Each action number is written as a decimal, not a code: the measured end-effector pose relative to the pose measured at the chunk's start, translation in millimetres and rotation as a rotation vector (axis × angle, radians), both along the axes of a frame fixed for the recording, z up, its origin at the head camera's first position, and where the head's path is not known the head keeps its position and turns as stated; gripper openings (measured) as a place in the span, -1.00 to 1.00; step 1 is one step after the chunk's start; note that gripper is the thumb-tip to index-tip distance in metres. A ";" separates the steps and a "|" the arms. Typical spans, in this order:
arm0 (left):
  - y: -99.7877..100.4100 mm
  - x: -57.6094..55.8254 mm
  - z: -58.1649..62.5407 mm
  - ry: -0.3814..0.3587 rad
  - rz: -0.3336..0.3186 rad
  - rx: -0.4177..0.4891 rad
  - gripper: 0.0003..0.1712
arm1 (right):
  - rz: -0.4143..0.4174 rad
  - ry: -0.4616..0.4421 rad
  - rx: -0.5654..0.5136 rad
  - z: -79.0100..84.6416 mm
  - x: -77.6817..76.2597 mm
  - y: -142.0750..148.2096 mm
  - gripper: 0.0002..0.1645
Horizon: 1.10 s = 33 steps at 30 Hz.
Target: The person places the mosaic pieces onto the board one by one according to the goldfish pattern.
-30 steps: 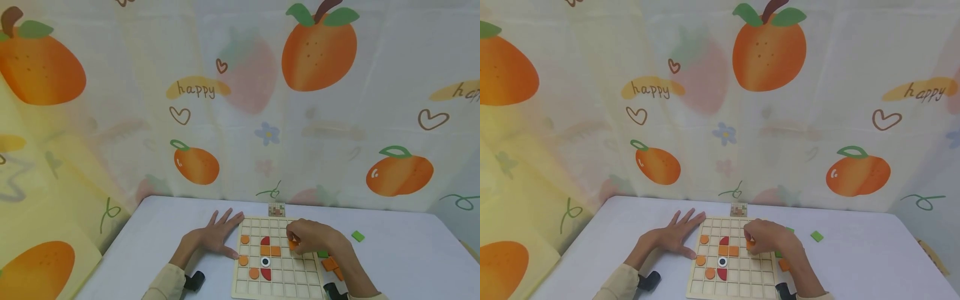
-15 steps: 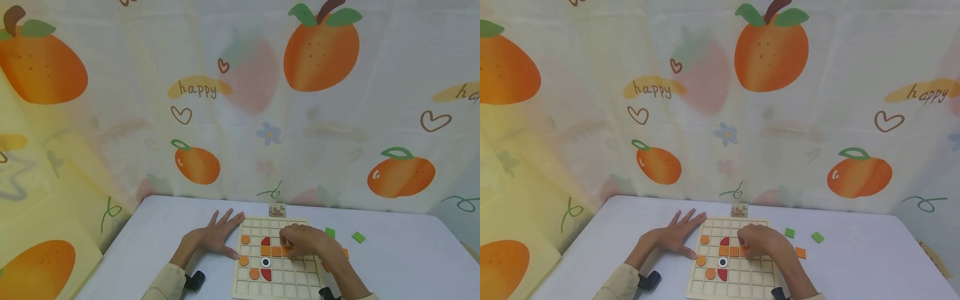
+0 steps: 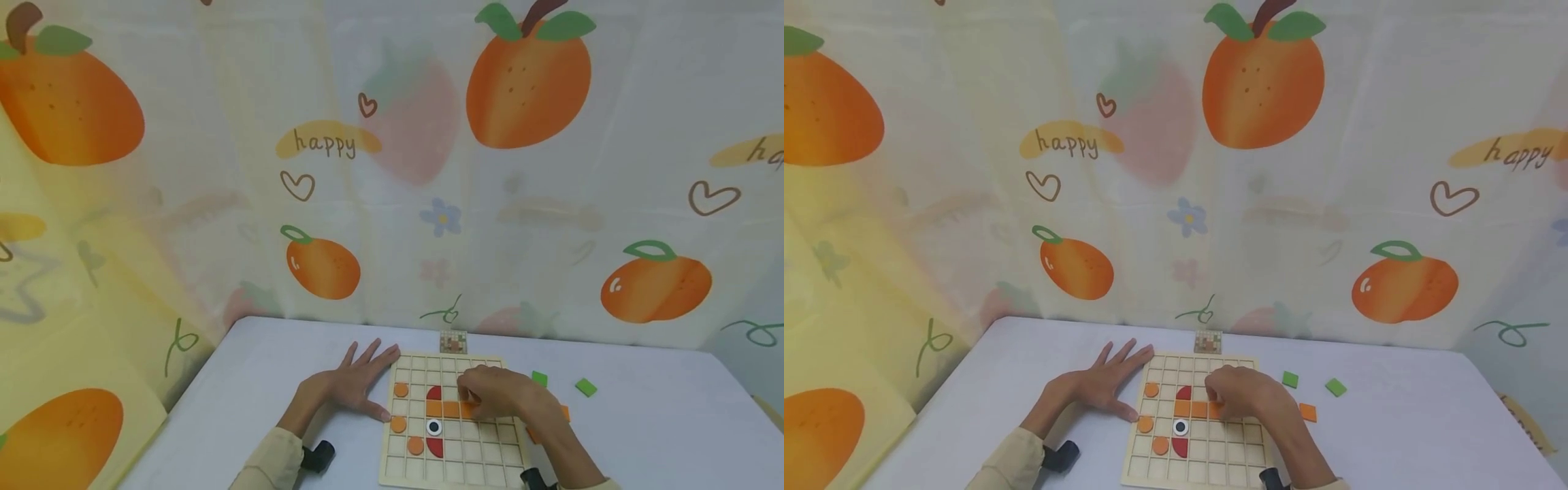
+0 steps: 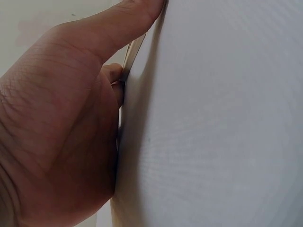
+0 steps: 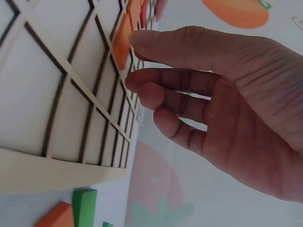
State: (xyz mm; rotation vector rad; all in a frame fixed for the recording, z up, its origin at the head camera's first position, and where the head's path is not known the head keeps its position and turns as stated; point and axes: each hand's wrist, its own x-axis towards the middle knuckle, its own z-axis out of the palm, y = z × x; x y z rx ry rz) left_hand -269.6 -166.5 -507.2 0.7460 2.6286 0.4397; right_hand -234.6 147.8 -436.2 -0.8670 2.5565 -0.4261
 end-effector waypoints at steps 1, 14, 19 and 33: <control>-0.1 0.0 0.7 -0.001 0.002 0.001 0.40 | 0.003 -0.004 -0.007 1.6 0.0 1.4 -0.79; -0.4 -0.5 0.3 0.013 -0.011 0.011 0.38 | -0.161 -0.044 -0.029 34.6 1.7 46.4 -0.80; -0.4 -0.4 0.1 0.006 -0.001 -0.006 0.39 | -0.226 -0.048 -0.036 37.8 -0.2 74.4 -0.81; 0.1 0.8 0.2 0.003 0.010 -0.003 0.40 | -0.514 -0.209 0.152 2.2 -11.5 102.7 -0.75</control>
